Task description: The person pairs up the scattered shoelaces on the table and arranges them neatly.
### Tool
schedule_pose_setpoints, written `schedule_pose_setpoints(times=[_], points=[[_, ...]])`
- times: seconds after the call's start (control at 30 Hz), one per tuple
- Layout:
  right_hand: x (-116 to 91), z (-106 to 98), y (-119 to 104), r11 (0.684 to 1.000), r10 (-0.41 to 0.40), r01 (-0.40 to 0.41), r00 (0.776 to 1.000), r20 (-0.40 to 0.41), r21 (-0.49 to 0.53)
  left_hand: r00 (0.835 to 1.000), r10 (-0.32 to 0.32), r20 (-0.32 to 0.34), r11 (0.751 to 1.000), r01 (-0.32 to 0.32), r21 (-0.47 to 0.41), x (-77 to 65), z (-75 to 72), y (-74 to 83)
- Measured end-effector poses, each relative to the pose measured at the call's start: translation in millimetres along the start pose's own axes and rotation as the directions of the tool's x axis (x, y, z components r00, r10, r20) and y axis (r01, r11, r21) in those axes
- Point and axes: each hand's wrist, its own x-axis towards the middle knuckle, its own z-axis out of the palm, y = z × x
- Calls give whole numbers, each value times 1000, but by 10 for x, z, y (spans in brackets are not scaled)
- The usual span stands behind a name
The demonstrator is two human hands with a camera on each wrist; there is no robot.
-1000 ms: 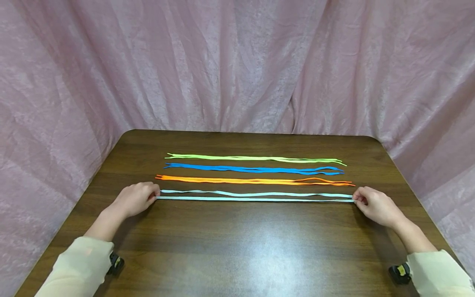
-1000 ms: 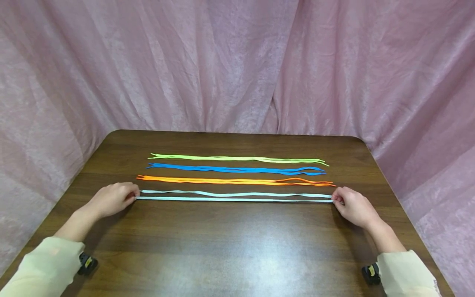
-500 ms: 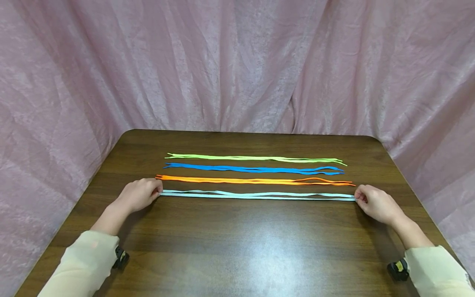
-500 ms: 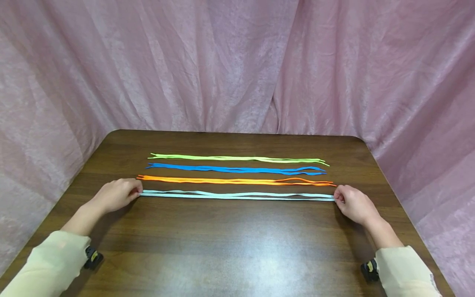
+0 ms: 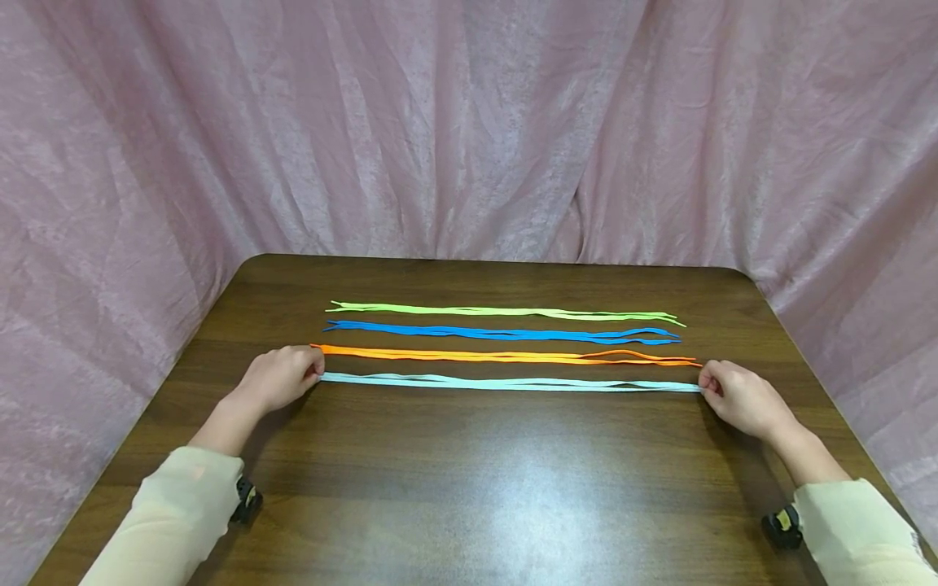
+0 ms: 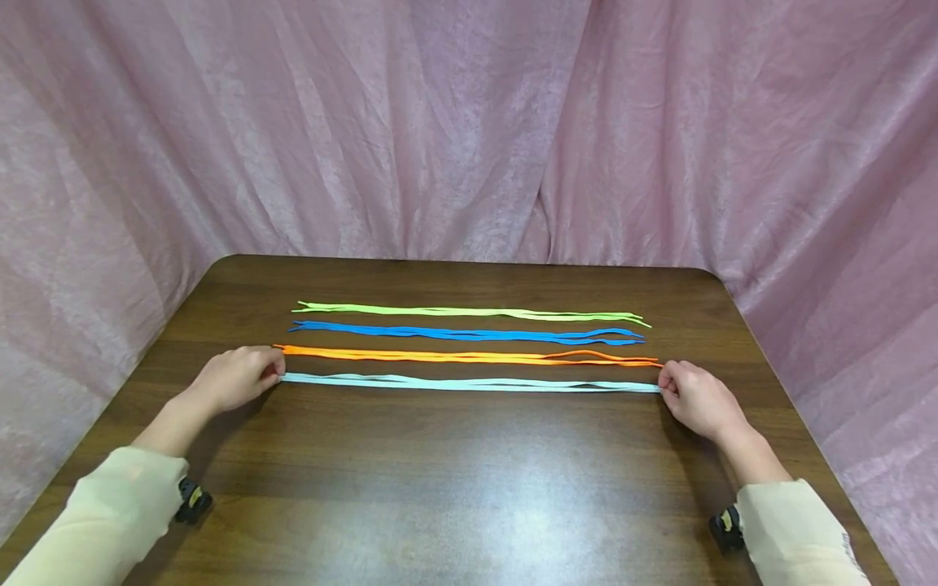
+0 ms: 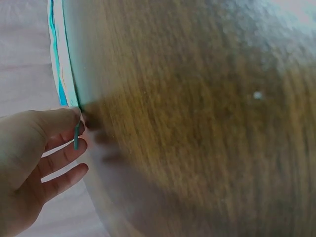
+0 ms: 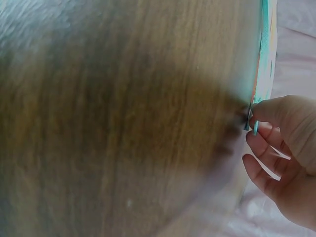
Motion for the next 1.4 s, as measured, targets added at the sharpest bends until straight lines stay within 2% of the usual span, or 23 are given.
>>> schedule_pose_setpoints(times=[0.53, 0.93, 1.1, 1.4], points=[[-5, 26, -17, 1000, -3, 3, 1000, -5, 4, 1000, -10, 9, 1000, 10, -6, 32, 32, -2], [1, 24, -40, 1000, 4, -4, 1000, 15, 12, 1000, 6, -28, 1000, -6, 0, 6, 45, -10], [16, 15, -51, 1000, 9, -8, 1000, -5, 6, 998, 13, -57, 1000, -14, -8, -17, 48, -17], [129, 3, -183, 1000, 28, -27, 999, -27, 8, 996, 20, -87, 1000, -20, -5, 26, 33, 71]])
